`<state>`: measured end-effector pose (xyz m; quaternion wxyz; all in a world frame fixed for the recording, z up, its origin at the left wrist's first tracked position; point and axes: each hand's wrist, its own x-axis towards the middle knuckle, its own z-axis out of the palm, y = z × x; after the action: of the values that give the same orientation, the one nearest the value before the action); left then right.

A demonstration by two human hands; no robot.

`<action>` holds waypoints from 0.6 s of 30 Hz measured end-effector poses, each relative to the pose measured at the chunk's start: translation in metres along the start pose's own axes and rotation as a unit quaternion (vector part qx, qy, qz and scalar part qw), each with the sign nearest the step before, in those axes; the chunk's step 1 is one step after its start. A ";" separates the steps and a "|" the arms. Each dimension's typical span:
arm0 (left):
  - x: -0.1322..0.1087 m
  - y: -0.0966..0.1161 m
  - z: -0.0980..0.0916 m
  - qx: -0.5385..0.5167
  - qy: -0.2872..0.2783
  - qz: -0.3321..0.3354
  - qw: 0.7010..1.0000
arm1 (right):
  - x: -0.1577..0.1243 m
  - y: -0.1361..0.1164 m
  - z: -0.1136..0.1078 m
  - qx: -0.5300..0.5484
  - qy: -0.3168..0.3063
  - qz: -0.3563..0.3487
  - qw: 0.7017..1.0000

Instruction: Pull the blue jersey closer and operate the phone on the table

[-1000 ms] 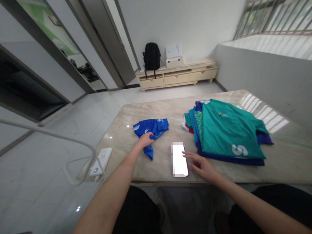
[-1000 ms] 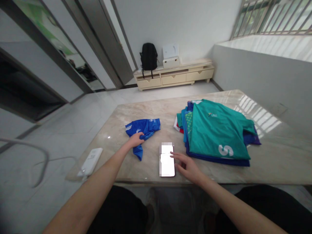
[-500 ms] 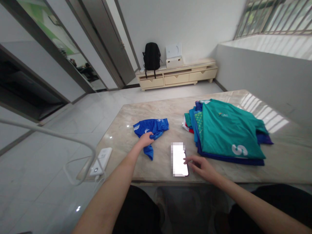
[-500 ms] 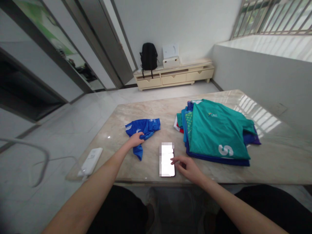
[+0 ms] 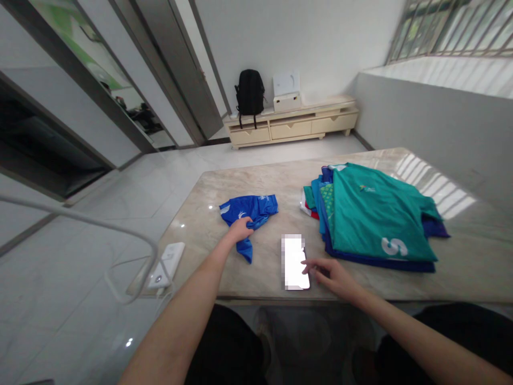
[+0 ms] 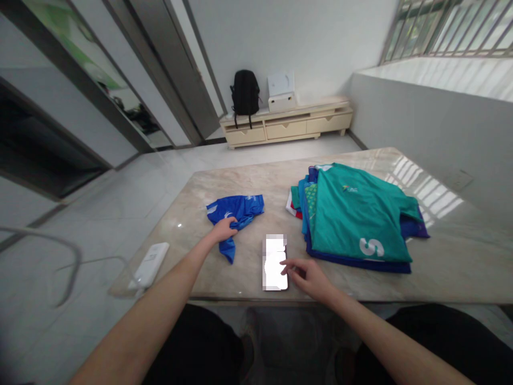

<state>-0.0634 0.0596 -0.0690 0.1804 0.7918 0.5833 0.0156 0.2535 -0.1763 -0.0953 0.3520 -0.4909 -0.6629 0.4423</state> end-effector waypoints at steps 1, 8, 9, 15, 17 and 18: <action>0.000 0.000 0.000 0.001 0.001 0.000 1.000 | 0.000 0.000 0.000 -0.003 0.005 -0.004 1.000; -0.001 0.001 -0.001 0.002 -0.002 -0.001 1.000 | 0.001 0.003 -0.001 -0.018 0.022 -0.004 1.000; -0.001 0.002 -0.001 0.002 -0.003 -0.002 1.000 | 0.002 0.003 0.000 -0.018 0.022 0.003 1.000; -0.002 0.003 -0.002 -0.001 -0.002 -0.005 1.000 | 0.002 0.002 0.000 -0.016 0.021 -0.002 1.000; -0.002 0.003 -0.002 -0.002 -0.002 -0.006 1.000 | 0.001 0.001 0.000 0.003 0.010 -0.004 1.000; -0.001 0.003 -0.002 -0.003 -0.003 -0.007 1.000 | 0.001 0.001 0.001 0.013 0.006 -0.001 1.000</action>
<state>-0.0619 0.0581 -0.0661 0.1841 0.7873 0.5883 0.0138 0.2529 -0.1753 -0.0961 0.3628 -0.4880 -0.6554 0.4479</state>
